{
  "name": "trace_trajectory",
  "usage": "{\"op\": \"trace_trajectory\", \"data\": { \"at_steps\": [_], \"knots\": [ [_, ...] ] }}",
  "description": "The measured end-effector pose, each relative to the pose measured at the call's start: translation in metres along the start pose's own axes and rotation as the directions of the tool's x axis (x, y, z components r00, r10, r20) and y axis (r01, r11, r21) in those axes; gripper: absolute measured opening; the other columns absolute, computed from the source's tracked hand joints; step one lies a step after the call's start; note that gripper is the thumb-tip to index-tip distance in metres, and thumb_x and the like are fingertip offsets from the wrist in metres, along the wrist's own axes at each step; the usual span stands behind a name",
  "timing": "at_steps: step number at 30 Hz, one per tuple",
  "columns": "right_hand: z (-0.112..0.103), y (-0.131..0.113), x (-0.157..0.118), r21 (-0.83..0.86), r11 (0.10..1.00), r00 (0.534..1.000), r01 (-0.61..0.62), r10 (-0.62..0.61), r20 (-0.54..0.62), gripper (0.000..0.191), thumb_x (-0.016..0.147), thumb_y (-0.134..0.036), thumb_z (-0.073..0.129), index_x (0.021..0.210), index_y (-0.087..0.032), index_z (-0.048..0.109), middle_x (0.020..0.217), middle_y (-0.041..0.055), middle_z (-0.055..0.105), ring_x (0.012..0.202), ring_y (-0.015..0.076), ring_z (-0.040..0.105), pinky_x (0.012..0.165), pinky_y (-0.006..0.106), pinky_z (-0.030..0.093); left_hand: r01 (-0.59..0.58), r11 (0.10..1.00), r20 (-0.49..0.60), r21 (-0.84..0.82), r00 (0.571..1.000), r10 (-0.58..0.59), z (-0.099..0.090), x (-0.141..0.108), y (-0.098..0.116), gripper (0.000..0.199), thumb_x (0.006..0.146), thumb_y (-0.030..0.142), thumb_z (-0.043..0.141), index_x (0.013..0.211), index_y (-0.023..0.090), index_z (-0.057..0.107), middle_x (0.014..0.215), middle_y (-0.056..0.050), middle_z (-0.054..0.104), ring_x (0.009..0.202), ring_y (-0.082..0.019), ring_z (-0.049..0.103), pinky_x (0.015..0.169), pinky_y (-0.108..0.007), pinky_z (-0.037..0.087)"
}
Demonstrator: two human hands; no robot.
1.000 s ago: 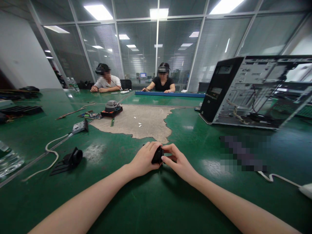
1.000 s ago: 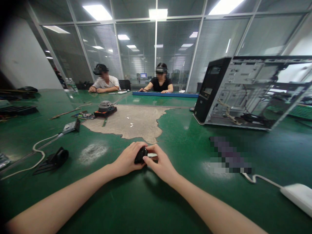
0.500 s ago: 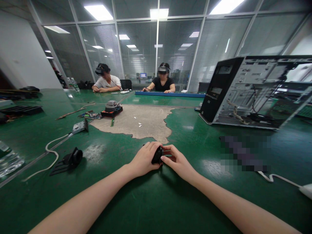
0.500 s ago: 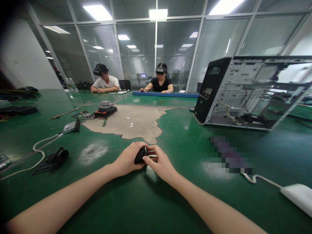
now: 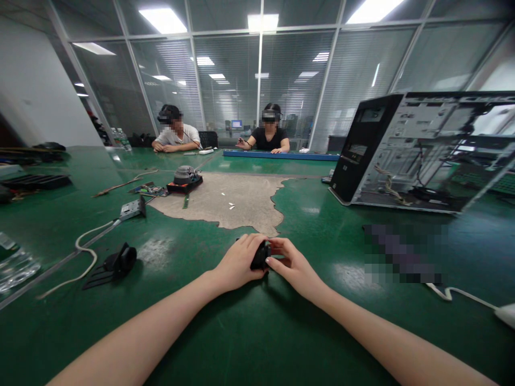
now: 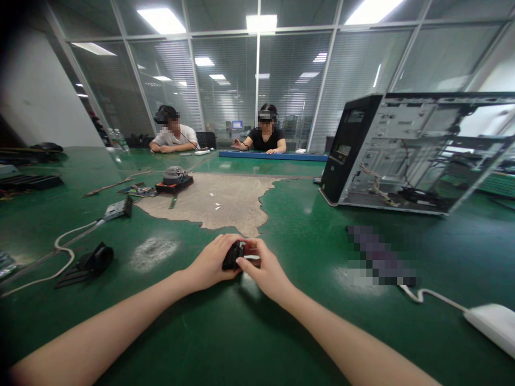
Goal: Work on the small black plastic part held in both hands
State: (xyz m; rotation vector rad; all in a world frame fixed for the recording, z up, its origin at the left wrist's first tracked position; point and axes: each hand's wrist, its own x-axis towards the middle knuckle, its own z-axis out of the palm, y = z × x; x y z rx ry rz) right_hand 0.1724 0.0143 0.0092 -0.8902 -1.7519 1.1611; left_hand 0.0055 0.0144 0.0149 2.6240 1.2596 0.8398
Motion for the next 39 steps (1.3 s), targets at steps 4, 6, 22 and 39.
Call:
{"op": "trace_trajectory", "data": {
  "at_steps": [4, 6, 22, 39],
  "knots": [
    [-0.0003, -0.0015, -0.0010, -0.023, 1.000, 0.999, 0.013, -0.012, 0.032, 0.027, 0.074, -0.021, 0.053, 0.100, -0.020, 0.045, 0.101, 0.0055, 0.052, 0.096, 0.0171, 0.054, 0.077, 0.032, 0.049, -0.003, 1.000, 0.001, -0.008, 1.000, 0.003, -0.0005, 0.0002, 0.0004, 0.055, 0.061, 0.019, 0.060, 0.111, 0.021, 0.035, 0.109, -0.005, 0.048, 0.096, -0.023, 0.045, 0.082, -0.038, 0.038],
    [-0.0001, -0.0021, -0.0027, -0.025, 0.998, 0.998, 0.050, -0.049, 0.043, 0.028, 0.073, -0.019, 0.054, 0.099, -0.021, 0.045, 0.100, 0.0042, 0.051, 0.098, 0.0173, 0.052, 0.077, 0.031, 0.049, -0.003, 1.000, 0.007, -0.007, 1.000, 0.003, -0.0012, 0.0001, 0.0008, 0.057, 0.059, 0.017, 0.061, 0.110, 0.021, 0.035, 0.108, -0.005, 0.048, 0.096, -0.023, 0.045, 0.083, -0.037, 0.038],
    [-0.0004, 0.0017, -0.0002, -0.007, 1.000, 1.000, -0.004, 0.004, 0.023, 0.026, 0.075, -0.023, 0.054, 0.099, -0.019, 0.045, 0.101, 0.0060, 0.051, 0.094, 0.0167, 0.054, 0.077, 0.033, 0.049, 0.001, 1.000, -0.003, 0.001, 1.000, -0.001, -0.0001, 0.0000, 0.0001, 0.053, 0.063, 0.022, 0.060, 0.110, 0.021, 0.036, 0.108, -0.005, 0.048, 0.095, -0.023, 0.045, 0.082, -0.038, 0.038],
    [-0.0010, 0.0013, 0.0003, 0.024, 1.000, 1.000, -0.018, 0.018, 0.010, 0.027, 0.074, -0.025, 0.055, 0.098, -0.020, 0.045, 0.102, 0.0053, 0.051, 0.094, 0.0162, 0.053, 0.078, 0.032, 0.048, -0.003, 1.000, -0.004, 0.002, 1.000, 0.003, -0.0011, 0.0001, 0.0020, 0.053, 0.063, 0.021, 0.061, 0.110, 0.021, 0.036, 0.109, -0.005, 0.049, 0.096, -0.023, 0.045, 0.083, -0.038, 0.038]
  ]
}}
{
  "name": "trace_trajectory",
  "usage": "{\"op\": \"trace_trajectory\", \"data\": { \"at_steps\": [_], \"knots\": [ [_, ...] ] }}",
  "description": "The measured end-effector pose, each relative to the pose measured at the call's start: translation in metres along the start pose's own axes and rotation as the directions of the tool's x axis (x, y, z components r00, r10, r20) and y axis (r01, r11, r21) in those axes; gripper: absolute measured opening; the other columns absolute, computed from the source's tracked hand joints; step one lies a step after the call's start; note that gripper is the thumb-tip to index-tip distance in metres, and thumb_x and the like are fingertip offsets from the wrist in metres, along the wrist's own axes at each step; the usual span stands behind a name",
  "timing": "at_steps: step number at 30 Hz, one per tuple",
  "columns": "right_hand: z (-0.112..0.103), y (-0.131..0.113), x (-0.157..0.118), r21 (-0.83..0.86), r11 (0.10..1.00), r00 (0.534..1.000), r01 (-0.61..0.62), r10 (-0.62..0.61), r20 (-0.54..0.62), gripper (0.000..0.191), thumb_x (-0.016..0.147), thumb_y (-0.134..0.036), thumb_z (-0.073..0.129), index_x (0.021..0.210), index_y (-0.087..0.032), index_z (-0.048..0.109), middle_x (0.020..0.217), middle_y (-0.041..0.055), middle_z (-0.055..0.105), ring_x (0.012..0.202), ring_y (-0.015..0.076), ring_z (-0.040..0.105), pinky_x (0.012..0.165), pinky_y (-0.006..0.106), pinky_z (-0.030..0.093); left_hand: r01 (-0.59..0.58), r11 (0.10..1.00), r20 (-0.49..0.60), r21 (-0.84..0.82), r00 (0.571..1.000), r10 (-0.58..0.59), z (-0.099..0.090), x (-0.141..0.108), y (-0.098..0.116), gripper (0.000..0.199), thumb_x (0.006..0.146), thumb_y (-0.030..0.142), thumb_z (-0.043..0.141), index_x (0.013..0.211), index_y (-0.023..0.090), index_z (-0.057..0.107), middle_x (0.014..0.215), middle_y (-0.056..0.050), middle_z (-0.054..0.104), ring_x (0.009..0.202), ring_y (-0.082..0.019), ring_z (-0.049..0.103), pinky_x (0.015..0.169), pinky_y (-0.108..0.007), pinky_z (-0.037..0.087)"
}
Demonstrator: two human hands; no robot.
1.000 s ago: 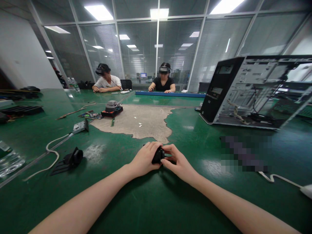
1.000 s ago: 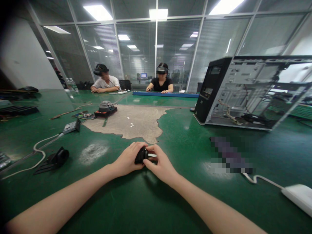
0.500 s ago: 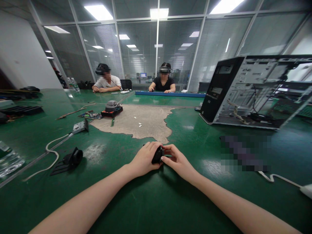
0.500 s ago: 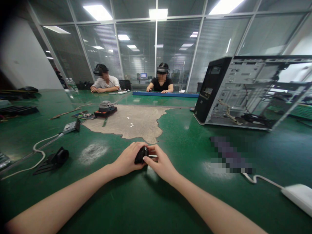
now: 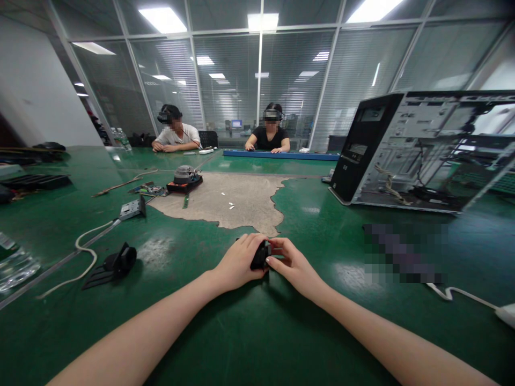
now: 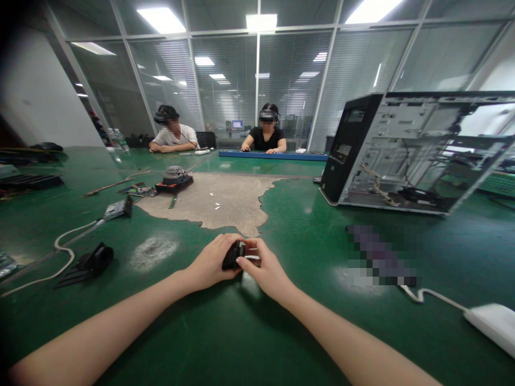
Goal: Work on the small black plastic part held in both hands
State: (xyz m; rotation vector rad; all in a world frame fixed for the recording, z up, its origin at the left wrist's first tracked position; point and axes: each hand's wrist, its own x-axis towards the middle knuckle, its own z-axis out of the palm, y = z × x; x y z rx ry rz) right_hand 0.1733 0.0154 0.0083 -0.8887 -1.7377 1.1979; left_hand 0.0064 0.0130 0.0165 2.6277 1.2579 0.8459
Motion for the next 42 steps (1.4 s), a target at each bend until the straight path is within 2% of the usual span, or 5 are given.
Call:
{"op": "trace_trajectory", "data": {
  "at_steps": [9, 14, 23, 30, 42],
  "knots": [
    [0.0003, -0.0048, -0.0040, -0.024, 0.995, 0.995, 0.093, -0.092, 0.030, 0.026, 0.073, -0.022, 0.056, 0.097, -0.022, 0.046, 0.099, 0.0029, 0.051, 0.098, 0.0166, 0.052, 0.076, 0.029, 0.049, -0.003, 1.000, 0.011, -0.014, 1.000, 0.003, -0.0012, 0.0004, -0.0002, 0.057, 0.059, 0.016, 0.060, 0.110, 0.021, 0.035, 0.108, -0.005, 0.048, 0.096, -0.023, 0.045, 0.082, -0.037, 0.039],
    [-0.0002, -0.0021, -0.0027, 0.030, 0.998, 0.999, 0.047, -0.048, 0.025, 0.019, 0.077, -0.026, 0.052, 0.094, -0.021, 0.046, 0.095, 0.0031, 0.052, 0.092, 0.0160, 0.054, 0.073, 0.030, 0.050, -0.014, 1.000, -0.014, -0.005, 1.000, 0.014, -0.0004, 0.0009, 0.0005, 0.053, 0.064, 0.021, 0.059, 0.111, 0.021, 0.035, 0.108, -0.006, 0.049, 0.096, -0.023, 0.046, 0.083, -0.038, 0.039],
    [0.0002, -0.0030, -0.0011, -0.011, 1.000, 1.000, -0.006, 0.006, 0.004, 0.027, 0.074, -0.026, 0.054, 0.100, -0.020, 0.046, 0.102, 0.0055, 0.052, 0.093, 0.0164, 0.054, 0.078, 0.033, 0.048, 0.007, 1.000, 0.001, -0.002, 1.000, -0.007, -0.0003, 0.0005, -0.0006, 0.053, 0.063, 0.022, 0.061, 0.110, 0.021, 0.036, 0.109, -0.006, 0.049, 0.096, -0.023, 0.046, 0.083, -0.038, 0.038],
    [0.0005, -0.0048, -0.0039, -0.043, 0.995, 0.995, 0.094, -0.093, 0.019, 0.023, 0.074, -0.022, 0.054, 0.096, -0.022, 0.048, 0.097, 0.0028, 0.051, 0.096, 0.0163, 0.052, 0.077, 0.029, 0.049, -0.003, 1.000, 0.007, -0.013, 1.000, 0.003, -0.0014, 0.0001, 0.0001, 0.055, 0.061, 0.018, 0.060, 0.110, 0.021, 0.035, 0.109, -0.005, 0.048, 0.096, -0.023, 0.045, 0.082, -0.038, 0.038],
    [0.0001, -0.0025, -0.0007, -0.005, 1.000, 0.999, 0.000, 0.000, 0.035, 0.026, 0.074, -0.023, 0.054, 0.099, -0.020, 0.046, 0.099, 0.0045, 0.052, 0.092, 0.0158, 0.054, 0.075, 0.031, 0.049, 0.007, 1.000, 0.002, -0.015, 1.000, -0.007, -0.0003, 0.0007, 0.0002, 0.053, 0.062, 0.020, 0.060, 0.109, 0.022, 0.036, 0.108, -0.006, 0.049, 0.095, -0.023, 0.046, 0.081, -0.039, 0.038]
  ]
}}
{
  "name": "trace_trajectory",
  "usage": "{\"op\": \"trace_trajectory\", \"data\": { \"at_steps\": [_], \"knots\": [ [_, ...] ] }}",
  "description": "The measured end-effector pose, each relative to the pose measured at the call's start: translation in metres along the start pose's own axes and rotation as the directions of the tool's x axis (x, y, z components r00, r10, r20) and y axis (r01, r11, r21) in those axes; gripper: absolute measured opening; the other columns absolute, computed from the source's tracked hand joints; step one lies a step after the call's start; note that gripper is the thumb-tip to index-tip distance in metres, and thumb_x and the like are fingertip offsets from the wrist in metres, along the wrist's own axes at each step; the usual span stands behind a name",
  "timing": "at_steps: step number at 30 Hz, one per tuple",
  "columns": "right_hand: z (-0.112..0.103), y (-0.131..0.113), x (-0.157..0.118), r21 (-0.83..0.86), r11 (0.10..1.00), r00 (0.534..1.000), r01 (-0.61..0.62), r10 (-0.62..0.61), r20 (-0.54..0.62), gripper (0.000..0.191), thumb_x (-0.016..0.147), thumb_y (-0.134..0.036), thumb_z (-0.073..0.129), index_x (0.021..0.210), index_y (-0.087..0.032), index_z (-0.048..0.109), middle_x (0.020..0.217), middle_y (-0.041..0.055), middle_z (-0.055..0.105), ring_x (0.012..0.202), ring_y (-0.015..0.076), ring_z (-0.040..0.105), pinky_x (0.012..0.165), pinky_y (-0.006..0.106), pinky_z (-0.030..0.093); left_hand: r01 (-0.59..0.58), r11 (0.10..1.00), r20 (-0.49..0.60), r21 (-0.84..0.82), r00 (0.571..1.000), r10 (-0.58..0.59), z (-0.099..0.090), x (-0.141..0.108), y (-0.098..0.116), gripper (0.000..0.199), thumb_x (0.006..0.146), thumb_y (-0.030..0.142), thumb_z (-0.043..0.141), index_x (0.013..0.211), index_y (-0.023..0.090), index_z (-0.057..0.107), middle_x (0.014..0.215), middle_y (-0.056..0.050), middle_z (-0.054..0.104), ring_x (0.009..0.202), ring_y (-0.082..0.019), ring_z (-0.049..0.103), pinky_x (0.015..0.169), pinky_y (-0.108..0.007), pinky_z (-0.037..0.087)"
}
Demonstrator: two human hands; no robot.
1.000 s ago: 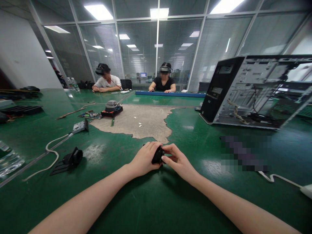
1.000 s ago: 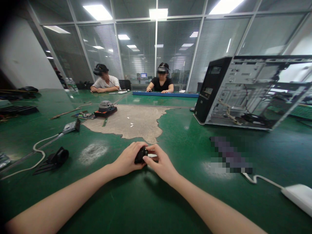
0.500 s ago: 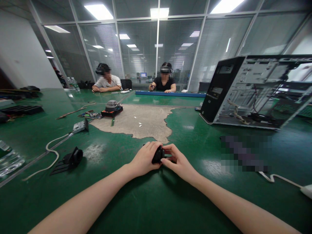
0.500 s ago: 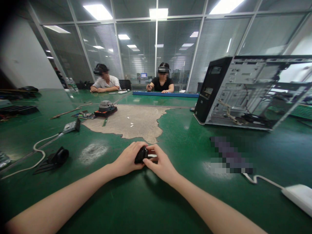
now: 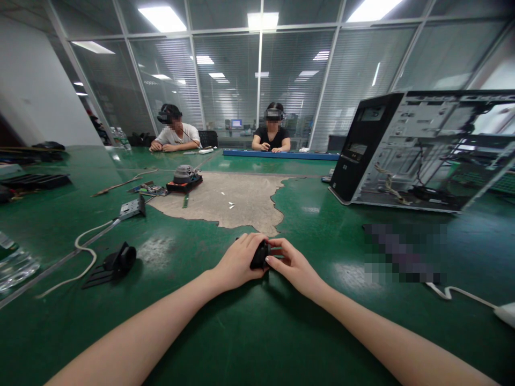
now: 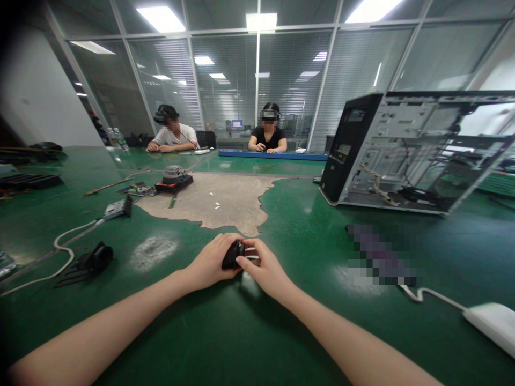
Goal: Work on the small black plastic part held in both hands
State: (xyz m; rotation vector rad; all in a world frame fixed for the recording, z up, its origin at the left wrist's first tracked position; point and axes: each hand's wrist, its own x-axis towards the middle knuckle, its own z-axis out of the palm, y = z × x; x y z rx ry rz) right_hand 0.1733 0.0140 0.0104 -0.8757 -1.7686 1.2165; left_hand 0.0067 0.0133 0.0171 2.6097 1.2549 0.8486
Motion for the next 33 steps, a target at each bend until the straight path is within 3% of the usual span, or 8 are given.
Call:
{"op": "trace_trajectory", "data": {
  "at_steps": [6, 18, 24, 29, 33],
  "knots": [
    [0.0007, -0.0024, -0.0033, 0.004, 0.997, 0.997, 0.080, -0.080, 0.013, 0.021, 0.074, -0.022, 0.054, 0.094, -0.022, 0.046, 0.095, 0.0018, 0.050, 0.096, 0.0156, 0.052, 0.075, 0.028, 0.049, -0.003, 1.000, 0.010, -0.001, 1.000, 0.003, -0.0009, -0.0003, 0.0002, 0.057, 0.060, 0.017, 0.060, 0.110, 0.022, 0.035, 0.109, -0.005, 0.048, 0.096, -0.023, 0.045, 0.082, -0.038, 0.038],
    [0.0002, 0.0037, 0.0011, 0.027, 1.000, 1.000, -0.016, 0.016, -0.012, 0.028, 0.075, -0.027, 0.054, 0.100, -0.020, 0.045, 0.100, 0.0054, 0.052, 0.089, 0.0156, 0.054, 0.076, 0.032, 0.049, 0.009, 1.000, 0.000, 0.012, 1.000, -0.009, 0.0016, -0.0002, -0.0019, 0.053, 0.062, 0.021, 0.060, 0.109, 0.021, 0.036, 0.108, -0.006, 0.049, 0.094, -0.024, 0.046, 0.081, -0.038, 0.039],
    [0.0003, -0.0016, -0.0024, 0.047, 0.997, 0.997, 0.059, -0.060, 0.037, 0.025, 0.073, -0.020, 0.056, 0.095, -0.022, 0.044, 0.096, 0.0019, 0.049, 0.096, 0.0156, 0.051, 0.074, 0.027, 0.048, -0.007, 1.000, 0.015, 0.010, 1.000, 0.007, -0.0005, -0.0003, -0.0011, 0.059, 0.058, 0.016, 0.060, 0.111, 0.021, 0.035, 0.108, -0.005, 0.049, 0.095, -0.023, 0.045, 0.082, -0.037, 0.038],
    [-0.0005, 0.0004, -0.0023, 0.093, 0.995, 0.999, 0.027, -0.030, 0.033, 0.018, 0.076, -0.024, 0.052, 0.092, -0.022, 0.045, 0.092, 0.0011, 0.049, 0.089, 0.0140, 0.053, 0.073, 0.028, 0.048, -0.008, 1.000, -0.005, 0.015, 1.000, 0.008, -0.0003, -0.0006, -0.0006, 0.053, 0.063, 0.021, 0.059, 0.110, 0.021, 0.035, 0.107, -0.005, 0.049, 0.094, -0.023, 0.046, 0.081, -0.038, 0.038],
    [-0.0006, 0.0041, 0.0006, 0.082, 0.997, 1.000, 0.009, -0.010, 0.009, 0.024, 0.075, -0.025, 0.053, 0.097, -0.022, 0.043, 0.097, 0.0027, 0.049, 0.089, 0.0143, 0.053, 0.075, 0.030, 0.048, -0.001, 1.000, 0.000, 0.015, 1.000, 0.001, 0.0007, -0.0004, -0.0015, 0.053, 0.063, 0.022, 0.060, 0.110, 0.021, 0.036, 0.107, -0.005, 0.049, 0.094, -0.023, 0.045, 0.081, -0.038, 0.039]
  ]
}}
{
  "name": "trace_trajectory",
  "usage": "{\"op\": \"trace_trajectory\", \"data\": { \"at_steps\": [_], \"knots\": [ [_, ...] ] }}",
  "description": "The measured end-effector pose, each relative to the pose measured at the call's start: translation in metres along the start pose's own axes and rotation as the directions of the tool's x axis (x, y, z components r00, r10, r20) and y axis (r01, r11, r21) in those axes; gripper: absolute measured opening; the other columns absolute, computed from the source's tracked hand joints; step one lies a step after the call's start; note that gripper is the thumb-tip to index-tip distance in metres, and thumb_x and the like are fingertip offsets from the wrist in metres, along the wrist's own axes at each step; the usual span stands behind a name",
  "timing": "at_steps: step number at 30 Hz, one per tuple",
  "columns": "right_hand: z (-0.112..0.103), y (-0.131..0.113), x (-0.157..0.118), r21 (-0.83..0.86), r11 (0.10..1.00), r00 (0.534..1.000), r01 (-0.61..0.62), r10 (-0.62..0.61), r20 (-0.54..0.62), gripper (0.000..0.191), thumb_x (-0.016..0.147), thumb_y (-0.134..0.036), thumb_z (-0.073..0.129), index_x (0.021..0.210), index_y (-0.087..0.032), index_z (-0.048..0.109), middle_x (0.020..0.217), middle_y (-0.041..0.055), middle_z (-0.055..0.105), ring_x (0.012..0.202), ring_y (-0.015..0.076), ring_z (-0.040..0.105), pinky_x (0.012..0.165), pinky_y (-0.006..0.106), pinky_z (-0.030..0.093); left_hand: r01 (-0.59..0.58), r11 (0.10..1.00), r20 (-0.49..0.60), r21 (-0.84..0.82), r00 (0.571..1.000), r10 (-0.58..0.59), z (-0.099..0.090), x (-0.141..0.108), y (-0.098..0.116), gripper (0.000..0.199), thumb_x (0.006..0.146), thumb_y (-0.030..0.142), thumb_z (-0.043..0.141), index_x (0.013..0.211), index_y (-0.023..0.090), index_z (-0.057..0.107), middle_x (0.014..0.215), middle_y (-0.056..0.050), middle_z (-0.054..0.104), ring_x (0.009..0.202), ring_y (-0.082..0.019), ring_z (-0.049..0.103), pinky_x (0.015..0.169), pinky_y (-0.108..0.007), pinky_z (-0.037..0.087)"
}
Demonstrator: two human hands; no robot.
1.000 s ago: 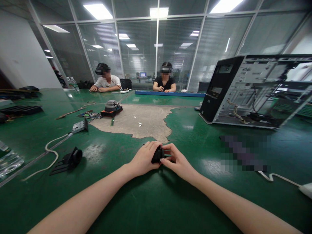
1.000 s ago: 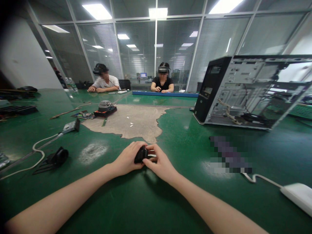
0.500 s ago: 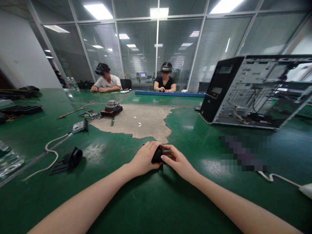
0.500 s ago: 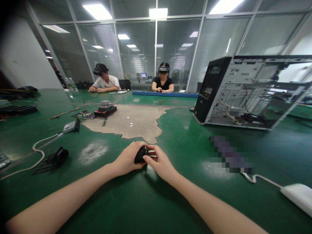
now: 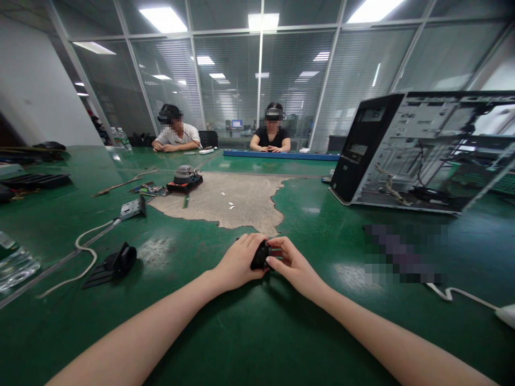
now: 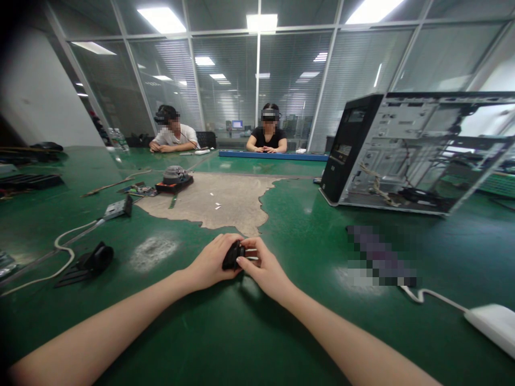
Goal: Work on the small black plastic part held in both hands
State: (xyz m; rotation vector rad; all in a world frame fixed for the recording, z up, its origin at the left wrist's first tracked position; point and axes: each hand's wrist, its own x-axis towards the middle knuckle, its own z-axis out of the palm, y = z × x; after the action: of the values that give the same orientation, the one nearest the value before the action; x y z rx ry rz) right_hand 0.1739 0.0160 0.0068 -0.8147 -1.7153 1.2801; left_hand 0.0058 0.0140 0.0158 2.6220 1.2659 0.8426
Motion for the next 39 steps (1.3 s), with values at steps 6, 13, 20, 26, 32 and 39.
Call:
{"op": "trace_trajectory", "data": {
  "at_steps": [6, 13, 20, 26, 32, 39],
  "knots": [
    [-0.0002, -0.0007, 0.0013, -0.044, 0.998, 0.999, -0.043, 0.044, 0.016, 0.027, 0.073, -0.024, 0.054, 0.098, -0.020, 0.044, 0.098, 0.0046, 0.050, 0.090, 0.0157, 0.052, 0.077, 0.032, 0.047, -0.004, 1.000, -0.001, -0.005, 1.000, 0.004, 0.0001, 0.0006, 0.0001, 0.052, 0.062, 0.021, 0.060, 0.109, 0.021, 0.036, 0.109, -0.005, 0.048, 0.096, -0.023, 0.045, 0.083, -0.038, 0.038],
    [0.0025, -0.0064, -0.0044, -0.098, 0.992, 0.996, 0.086, -0.082, 0.041, 0.025, 0.072, -0.018, 0.055, 0.092, -0.024, 0.043, 0.098, 0.0010, 0.043, 0.098, 0.0158, 0.048, 0.072, 0.026, 0.046, -0.009, 1.000, 0.024, -0.018, 1.000, 0.009, -0.0032, -0.0001, 0.0014, 0.057, 0.059, 0.016, 0.060, 0.110, 0.022, 0.035, 0.109, -0.005, 0.047, 0.096, -0.023, 0.044, 0.083, -0.038, 0.038],
    [0.0013, -0.0027, -0.0023, -0.052, 0.998, 0.999, 0.029, -0.027, 0.042, 0.023, 0.076, -0.021, 0.052, 0.095, -0.023, 0.040, 0.094, 0.0012, 0.046, 0.088, 0.0139, 0.052, 0.074, 0.030, 0.047, 0.007, 1.000, 0.014, -0.013, 1.000, -0.007, -0.0015, 0.0007, 0.0012, 0.054, 0.061, 0.019, 0.059, 0.110, 0.020, 0.036, 0.106, -0.005, 0.049, 0.093, -0.023, 0.045, 0.081, -0.036, 0.039],
    [0.0002, 0.0003, 0.0009, -0.056, 0.998, 1.000, -0.012, 0.013, 0.024, 0.031, 0.074, -0.020, 0.055, 0.101, -0.021, 0.040, 0.097, 0.0046, 0.050, 0.093, 0.0163, 0.051, 0.080, 0.034, 0.045, 0.009, 1.000, 0.006, -0.010, 1.000, -0.009, -0.0001, 0.0005, 0.0002, 0.055, 0.059, 0.017, 0.060, 0.109, 0.021, 0.037, 0.107, -0.005, 0.049, 0.094, -0.023, 0.045, 0.081, -0.038, 0.039],
    [0.0000, -0.0035, 0.0001, 0.014, 1.000, 0.998, 0.005, -0.006, 0.067, 0.030, 0.070, -0.019, 0.060, 0.093, -0.022, 0.042, 0.097, 0.0029, 0.050, 0.097, 0.0168, 0.050, 0.078, 0.032, 0.046, -0.010, 1.000, 0.014, -0.011, 1.000, 0.010, -0.0017, -0.0003, 0.0003, 0.058, 0.058, 0.017, 0.061, 0.110, 0.021, 0.035, 0.108, -0.005, 0.048, 0.095, -0.023, 0.045, 0.082, -0.038, 0.038],
    [-0.0002, -0.0026, -0.0004, 0.072, 0.997, 0.999, -0.008, 0.005, 0.035, 0.020, 0.074, -0.024, 0.056, 0.088, -0.021, 0.043, 0.091, 0.0011, 0.050, 0.091, 0.0147, 0.052, 0.076, 0.030, 0.046, -0.020, 1.000, -0.004, 0.001, 1.000, 0.020, -0.0002, -0.0003, 0.0004, 0.053, 0.063, 0.022, 0.060, 0.110, 0.020, 0.035, 0.108, -0.005, 0.049, 0.095, -0.023, 0.045, 0.082, -0.037, 0.038]
  ]
}}
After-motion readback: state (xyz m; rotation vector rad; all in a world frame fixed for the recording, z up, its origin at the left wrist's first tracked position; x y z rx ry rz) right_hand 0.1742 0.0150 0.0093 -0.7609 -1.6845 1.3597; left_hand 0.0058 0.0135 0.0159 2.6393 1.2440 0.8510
